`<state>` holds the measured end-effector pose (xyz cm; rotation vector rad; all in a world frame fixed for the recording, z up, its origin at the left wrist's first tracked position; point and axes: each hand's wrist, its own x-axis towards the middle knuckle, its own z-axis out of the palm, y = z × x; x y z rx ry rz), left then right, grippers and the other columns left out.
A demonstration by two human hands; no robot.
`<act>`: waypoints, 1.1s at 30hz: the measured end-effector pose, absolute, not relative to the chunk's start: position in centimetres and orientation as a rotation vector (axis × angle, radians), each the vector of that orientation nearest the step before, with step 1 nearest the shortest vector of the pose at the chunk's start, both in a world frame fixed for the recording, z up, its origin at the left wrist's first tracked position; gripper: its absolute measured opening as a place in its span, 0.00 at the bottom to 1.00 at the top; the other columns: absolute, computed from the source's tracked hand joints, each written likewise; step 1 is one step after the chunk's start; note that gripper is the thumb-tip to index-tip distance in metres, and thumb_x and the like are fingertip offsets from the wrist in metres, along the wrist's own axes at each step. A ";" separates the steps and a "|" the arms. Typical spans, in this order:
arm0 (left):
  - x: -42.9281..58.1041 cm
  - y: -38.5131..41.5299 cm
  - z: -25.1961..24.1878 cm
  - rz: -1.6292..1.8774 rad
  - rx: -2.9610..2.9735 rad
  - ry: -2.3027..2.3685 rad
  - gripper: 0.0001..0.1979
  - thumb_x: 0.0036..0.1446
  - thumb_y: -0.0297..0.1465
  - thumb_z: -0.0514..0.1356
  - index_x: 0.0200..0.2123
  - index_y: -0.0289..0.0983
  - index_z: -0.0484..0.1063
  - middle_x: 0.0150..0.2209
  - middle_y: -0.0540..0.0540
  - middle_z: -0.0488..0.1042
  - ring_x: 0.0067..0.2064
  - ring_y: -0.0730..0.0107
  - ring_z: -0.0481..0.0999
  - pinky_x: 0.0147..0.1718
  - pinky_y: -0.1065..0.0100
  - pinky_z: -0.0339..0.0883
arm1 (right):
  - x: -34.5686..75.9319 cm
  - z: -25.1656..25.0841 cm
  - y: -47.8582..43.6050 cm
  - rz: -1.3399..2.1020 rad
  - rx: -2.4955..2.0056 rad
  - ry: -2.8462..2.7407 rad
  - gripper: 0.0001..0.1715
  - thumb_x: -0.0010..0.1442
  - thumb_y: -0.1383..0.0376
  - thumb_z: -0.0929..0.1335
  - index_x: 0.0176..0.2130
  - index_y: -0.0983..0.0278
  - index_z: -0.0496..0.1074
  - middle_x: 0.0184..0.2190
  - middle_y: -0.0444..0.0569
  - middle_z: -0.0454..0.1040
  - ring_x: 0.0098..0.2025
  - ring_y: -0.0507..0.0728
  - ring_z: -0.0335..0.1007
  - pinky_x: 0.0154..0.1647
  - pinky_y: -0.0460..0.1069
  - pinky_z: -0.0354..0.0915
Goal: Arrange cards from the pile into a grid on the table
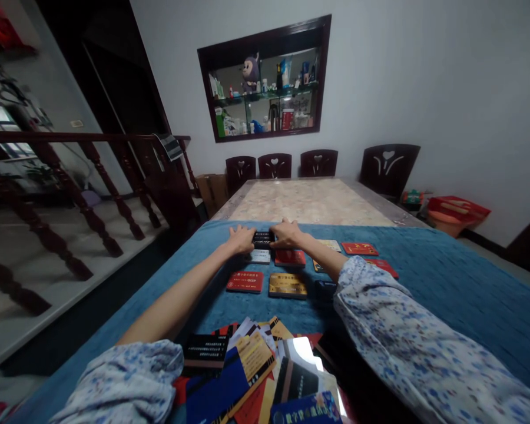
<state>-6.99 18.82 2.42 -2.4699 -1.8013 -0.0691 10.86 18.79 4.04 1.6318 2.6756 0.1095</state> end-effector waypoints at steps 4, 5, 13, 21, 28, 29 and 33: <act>-6.9 19.7 2.1 -0.026 -2.474 -1.850 0.25 0.49 0.24 0.58 0.53 0.38 0.69 0.51 0.35 0.74 0.57 0.39 0.66 0.54 0.39 0.56 | 10.5 3.7 19.6 0.084 1.639 2.644 0.26 0.57 0.54 0.67 0.51 0.63 0.73 0.51 0.61 0.74 0.59 0.72 0.58 0.54 0.66 0.57; -6.9 19.8 2.0 -0.010 -2.474 -1.860 0.26 0.48 0.24 0.58 0.53 0.38 0.69 0.51 0.35 0.74 0.56 0.39 0.66 0.54 0.38 0.56 | 10.4 3.6 19.8 0.079 1.639 2.637 0.26 0.57 0.55 0.67 0.52 0.63 0.73 0.51 0.61 0.74 0.59 0.72 0.58 0.54 0.66 0.57; -6.8 21.4 1.8 0.136 -2.494 -1.924 0.24 0.47 0.24 0.58 0.50 0.39 0.71 0.52 0.39 0.75 0.56 0.43 0.68 0.56 0.39 0.58 | 9.6 3.6 20.8 0.036 1.647 2.561 0.26 0.55 0.56 0.68 0.52 0.61 0.73 0.50 0.60 0.75 0.61 0.72 0.58 0.57 0.68 0.56; -7.1 22.9 2.0 0.215 -2.538 -1.944 0.21 0.49 0.26 0.59 0.49 0.40 0.72 0.52 0.41 0.75 0.55 0.47 0.70 0.56 0.43 0.62 | 8.7 3.2 22.0 -0.034 1.692 2.484 0.29 0.50 0.56 0.71 0.51 0.62 0.75 0.50 0.59 0.75 0.59 0.72 0.60 0.56 0.67 0.58; -7.6 23.7 1.5 0.217 -2.566 -1.962 0.19 0.47 0.28 0.61 0.46 0.37 0.73 0.47 0.41 0.76 0.52 0.51 0.74 0.52 0.53 0.69 | 8.4 2.6 22.8 -0.068 1.750 2.456 0.28 0.47 0.56 0.73 0.48 0.59 0.76 0.48 0.56 0.76 0.60 0.72 0.59 0.54 0.65 0.61; -7.6 23.8 1.5 0.212 -2.564 -1.967 0.19 0.47 0.28 0.61 0.46 0.37 0.73 0.47 0.41 0.76 0.52 0.51 0.73 0.51 0.53 0.69 | 8.4 2.6 22.9 -0.068 1.753 2.456 0.26 0.47 0.56 0.73 0.47 0.59 0.77 0.47 0.56 0.76 0.60 0.72 0.59 0.54 0.65 0.61; -7.7 24.0 1.3 0.185 -2.569 -1.984 0.20 0.46 0.29 0.63 0.46 0.36 0.72 0.48 0.41 0.76 0.51 0.51 0.74 0.50 0.56 0.70 | 8.4 2.3 23.0 -0.068 1.747 2.468 0.23 0.47 0.57 0.73 0.44 0.59 0.78 0.45 0.56 0.77 0.59 0.72 0.59 0.54 0.67 0.60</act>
